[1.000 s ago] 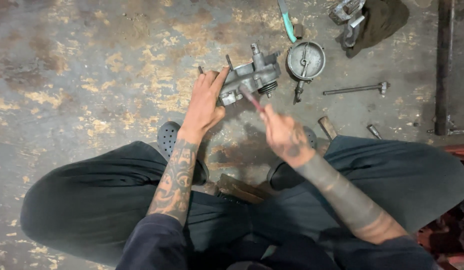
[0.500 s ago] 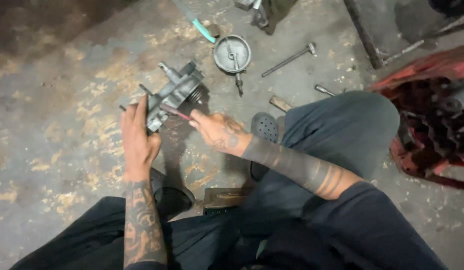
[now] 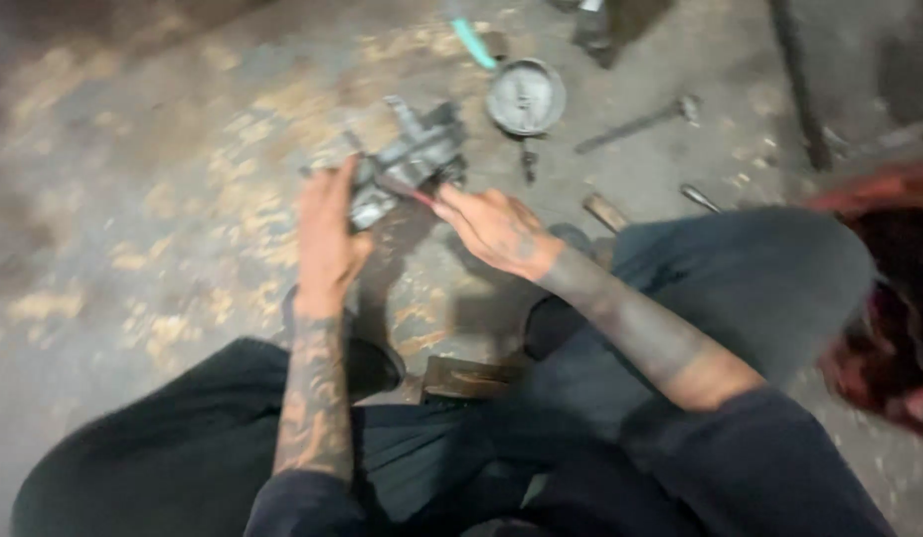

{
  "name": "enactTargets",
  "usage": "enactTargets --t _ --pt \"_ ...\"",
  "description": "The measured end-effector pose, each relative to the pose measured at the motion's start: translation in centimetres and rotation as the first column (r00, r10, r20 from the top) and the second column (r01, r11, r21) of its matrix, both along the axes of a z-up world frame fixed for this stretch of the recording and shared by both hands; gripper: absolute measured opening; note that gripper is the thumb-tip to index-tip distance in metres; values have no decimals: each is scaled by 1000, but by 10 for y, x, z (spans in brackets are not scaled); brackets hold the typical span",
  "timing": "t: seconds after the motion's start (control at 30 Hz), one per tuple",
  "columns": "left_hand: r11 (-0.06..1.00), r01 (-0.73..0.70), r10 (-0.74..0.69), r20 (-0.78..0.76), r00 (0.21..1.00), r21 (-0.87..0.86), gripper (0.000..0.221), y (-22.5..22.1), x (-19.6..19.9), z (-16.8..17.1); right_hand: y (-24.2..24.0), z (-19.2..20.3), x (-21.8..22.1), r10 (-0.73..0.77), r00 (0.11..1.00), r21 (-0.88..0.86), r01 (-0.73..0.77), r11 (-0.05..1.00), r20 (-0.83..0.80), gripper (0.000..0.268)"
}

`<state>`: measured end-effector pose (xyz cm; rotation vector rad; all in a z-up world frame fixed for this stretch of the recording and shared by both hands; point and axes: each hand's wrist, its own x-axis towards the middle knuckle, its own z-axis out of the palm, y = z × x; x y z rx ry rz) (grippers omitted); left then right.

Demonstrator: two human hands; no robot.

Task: Cleaning and scraping residues from the mating surface of a motorcycle engine crankcase.

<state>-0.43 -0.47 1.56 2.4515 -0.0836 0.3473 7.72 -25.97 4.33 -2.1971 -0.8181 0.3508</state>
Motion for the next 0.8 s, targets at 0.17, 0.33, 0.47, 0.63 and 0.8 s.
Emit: enactTargets --t 0.17,0.33,0.47,0.63,0.8 --pt "984 48 -37 -68 997 174 109 -4 -3 -13 -26 32 35 -81 996 -266 68 962 -37 41" --pt "966 69 -60 -46 997 247 126 -5 -15 -68 -52 28 53 -15 1000 -279 14 960 0 27" --pt "951 190 -178 -69 982 244 126 -20 -20 -63 -48 40 60 -48 992 -397 -2 918 -116 37" --pt "936 171 -178 -6 984 307 90 -45 -25 2 -50 36 61 -37 990 -486 -34 873 -135 45" --pt "910 232 -313 201 928 344 55 -58 -23 -12 -40 45 54 -58 863 -404 -175 898 -502 47"
